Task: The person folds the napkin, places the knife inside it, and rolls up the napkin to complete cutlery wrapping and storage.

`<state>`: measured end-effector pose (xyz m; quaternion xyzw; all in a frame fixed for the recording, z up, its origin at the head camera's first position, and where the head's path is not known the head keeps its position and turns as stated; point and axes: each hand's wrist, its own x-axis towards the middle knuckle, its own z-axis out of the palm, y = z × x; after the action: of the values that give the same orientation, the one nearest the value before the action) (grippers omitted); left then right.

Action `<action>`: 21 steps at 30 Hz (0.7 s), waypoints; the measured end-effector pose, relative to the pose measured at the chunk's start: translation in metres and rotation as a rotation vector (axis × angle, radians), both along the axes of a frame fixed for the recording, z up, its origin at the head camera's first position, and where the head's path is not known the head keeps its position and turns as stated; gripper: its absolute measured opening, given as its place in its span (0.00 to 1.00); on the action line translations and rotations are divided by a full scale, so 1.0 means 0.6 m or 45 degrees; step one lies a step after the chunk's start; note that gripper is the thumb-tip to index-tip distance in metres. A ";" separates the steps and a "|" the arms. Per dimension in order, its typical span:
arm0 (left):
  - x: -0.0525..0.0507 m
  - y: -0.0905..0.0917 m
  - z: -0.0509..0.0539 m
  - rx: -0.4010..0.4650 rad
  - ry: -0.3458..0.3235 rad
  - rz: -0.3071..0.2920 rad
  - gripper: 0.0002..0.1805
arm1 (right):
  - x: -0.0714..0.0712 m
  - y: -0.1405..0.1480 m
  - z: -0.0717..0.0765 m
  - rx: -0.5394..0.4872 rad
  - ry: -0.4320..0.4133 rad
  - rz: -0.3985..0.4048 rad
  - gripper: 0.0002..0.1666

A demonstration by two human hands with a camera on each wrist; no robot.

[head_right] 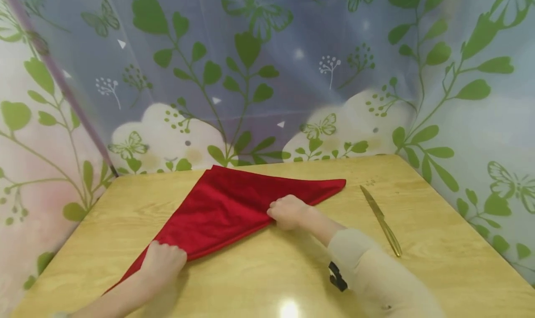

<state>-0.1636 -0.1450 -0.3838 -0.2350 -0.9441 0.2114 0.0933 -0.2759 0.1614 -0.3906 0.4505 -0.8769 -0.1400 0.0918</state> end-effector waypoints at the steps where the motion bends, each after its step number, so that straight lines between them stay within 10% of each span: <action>1: -0.001 -0.004 0.000 0.012 0.008 -0.005 0.15 | 0.003 0.003 0.001 -0.011 -0.033 0.001 0.07; 11: -0.010 -0.027 -0.004 0.090 0.081 -0.029 0.13 | 0.004 0.054 -0.006 -0.069 -0.047 -0.058 0.05; 21: -0.007 -0.062 -0.002 0.092 -0.008 0.089 0.13 | -0.028 0.156 -0.012 -0.061 0.090 -0.432 0.06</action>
<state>-0.1677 -0.1824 -0.3852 -0.1991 -0.9591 0.1795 0.0914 -0.2929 0.2547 -0.3981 0.2884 -0.9397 -0.1482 0.1086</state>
